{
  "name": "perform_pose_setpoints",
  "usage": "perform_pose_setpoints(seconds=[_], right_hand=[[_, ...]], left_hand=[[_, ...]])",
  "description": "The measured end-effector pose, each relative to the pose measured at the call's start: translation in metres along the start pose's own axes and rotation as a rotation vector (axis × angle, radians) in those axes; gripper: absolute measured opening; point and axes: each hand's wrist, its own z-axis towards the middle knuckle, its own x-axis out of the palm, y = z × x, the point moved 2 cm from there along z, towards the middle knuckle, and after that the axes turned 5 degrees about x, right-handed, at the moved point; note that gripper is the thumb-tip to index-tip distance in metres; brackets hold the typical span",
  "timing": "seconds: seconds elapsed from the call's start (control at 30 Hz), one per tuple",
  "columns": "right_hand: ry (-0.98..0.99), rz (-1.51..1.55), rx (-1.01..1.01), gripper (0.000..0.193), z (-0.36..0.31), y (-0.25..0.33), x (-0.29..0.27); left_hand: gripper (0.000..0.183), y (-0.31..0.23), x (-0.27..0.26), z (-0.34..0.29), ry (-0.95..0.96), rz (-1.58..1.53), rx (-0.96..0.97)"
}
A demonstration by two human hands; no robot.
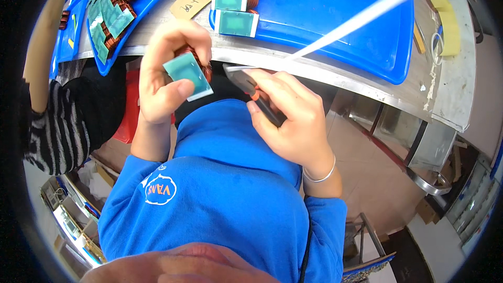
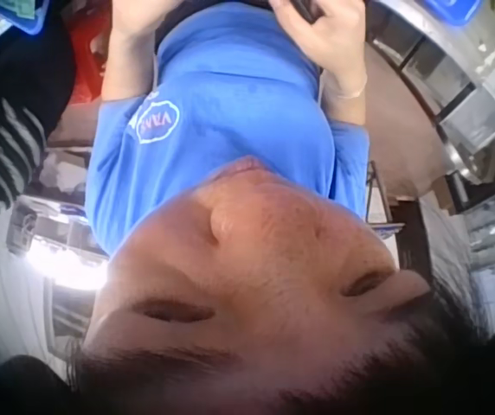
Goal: Applying white insulating tape to copper wire coils using diagonal pliers on a workbench.
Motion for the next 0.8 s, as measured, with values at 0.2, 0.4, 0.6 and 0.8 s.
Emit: perform_pose_setpoints(seconds=[0.2,0.4,0.6,0.8], right_hand=[[0.117,-0.063,-0.068,0.038,0.002,0.005,0.004],[0.013,0.146,-0.119,0.046,0.003,-0.002,-0.004],[-0.169,0.44,-0.195,0.042,0.011,0.011,0.0],[-0.394,0.524,-0.09,0.044,0.009,0.008,-0.004]], left_hand=[[0.01,0.001,0.012,-0.004,0.045,0.166,0.041],[0.004,0.003,0.012,-0.008,-0.193,0.03,-0.026],[0.008,0.007,0.032,-0.013,-0.011,-0.032,-0.086],[0.051,0.01,0.032,-0.016,0.062,-0.117,-0.197]])
